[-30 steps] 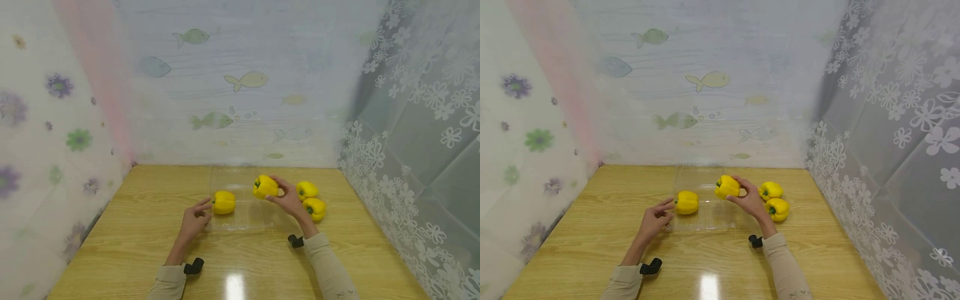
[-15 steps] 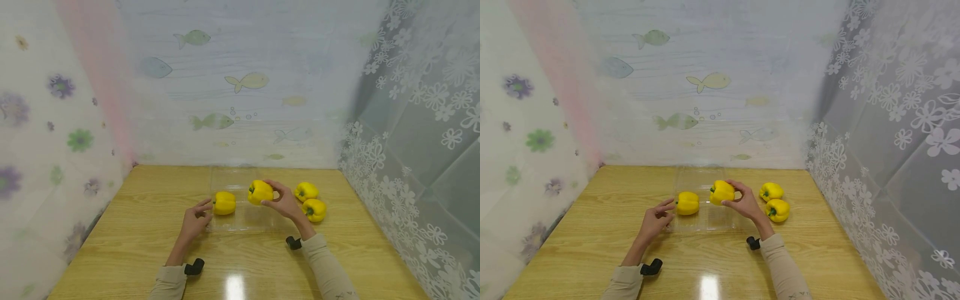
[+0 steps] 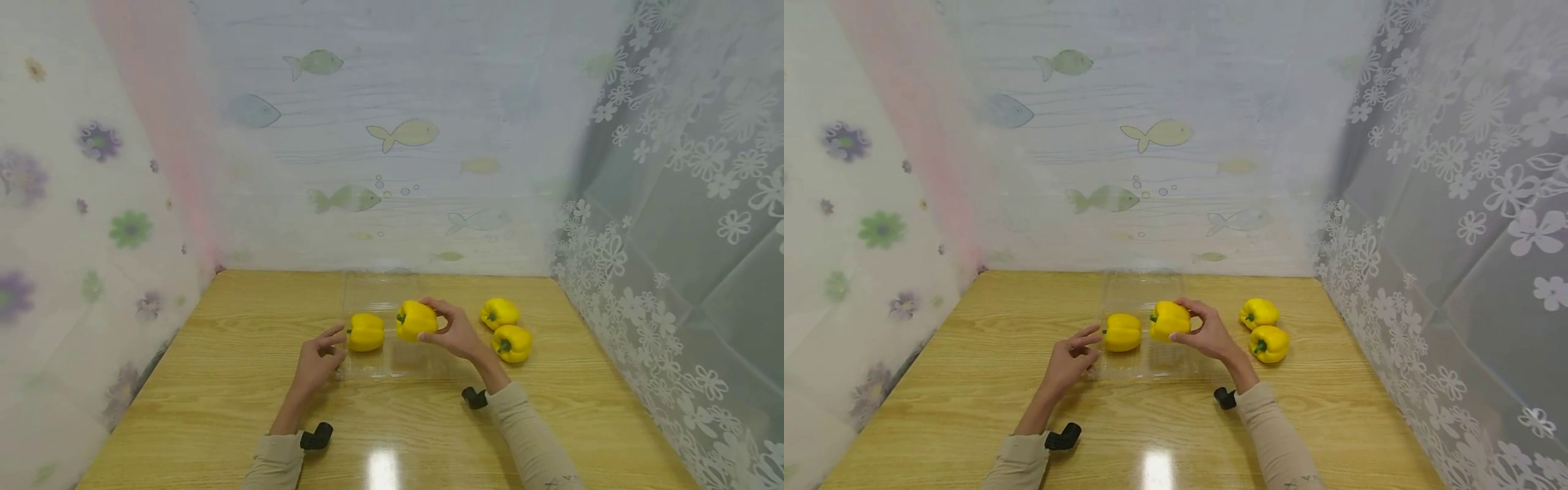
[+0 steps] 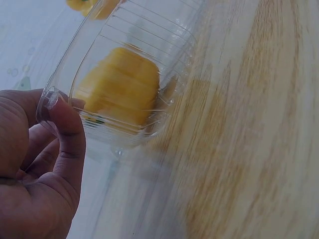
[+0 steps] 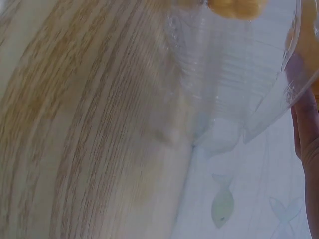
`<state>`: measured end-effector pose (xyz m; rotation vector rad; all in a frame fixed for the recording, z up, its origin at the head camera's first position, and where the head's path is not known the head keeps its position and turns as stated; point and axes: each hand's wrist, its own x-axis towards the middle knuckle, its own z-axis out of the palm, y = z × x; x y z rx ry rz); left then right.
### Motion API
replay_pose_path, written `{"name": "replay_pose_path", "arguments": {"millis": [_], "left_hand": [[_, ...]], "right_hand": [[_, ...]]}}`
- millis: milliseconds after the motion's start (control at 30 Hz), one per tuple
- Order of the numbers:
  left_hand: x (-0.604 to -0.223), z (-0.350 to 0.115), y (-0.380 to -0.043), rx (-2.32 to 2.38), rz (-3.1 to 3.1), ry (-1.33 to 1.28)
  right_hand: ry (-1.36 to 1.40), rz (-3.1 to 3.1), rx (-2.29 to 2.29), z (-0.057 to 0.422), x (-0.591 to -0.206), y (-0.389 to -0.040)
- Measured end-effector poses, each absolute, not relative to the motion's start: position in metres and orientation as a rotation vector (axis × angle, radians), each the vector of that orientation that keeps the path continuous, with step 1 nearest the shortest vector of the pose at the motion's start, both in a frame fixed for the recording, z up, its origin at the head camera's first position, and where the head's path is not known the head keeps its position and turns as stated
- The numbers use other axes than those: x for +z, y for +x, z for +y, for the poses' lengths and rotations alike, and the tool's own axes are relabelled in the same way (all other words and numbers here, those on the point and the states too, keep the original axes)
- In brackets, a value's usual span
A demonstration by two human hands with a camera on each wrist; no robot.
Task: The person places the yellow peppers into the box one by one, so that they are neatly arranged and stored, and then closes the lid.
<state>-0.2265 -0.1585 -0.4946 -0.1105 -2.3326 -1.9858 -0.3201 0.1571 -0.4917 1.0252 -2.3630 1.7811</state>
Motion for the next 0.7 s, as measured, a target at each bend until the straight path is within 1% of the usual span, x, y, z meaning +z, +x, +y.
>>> {"name": "replay_pose_path", "arguments": {"millis": [400, 700], "left_hand": [[-0.496, -0.16, -0.229, -2.0, -2.331, -0.121], [-0.497, -0.16, -0.228, -2.013, -2.304, -0.139]], "right_hand": [[1.084, -2.423, 1.752, 0.149, -0.496, -0.322], [1.075, -2.529, 1.693, 0.145, -0.501, -0.323]]}}
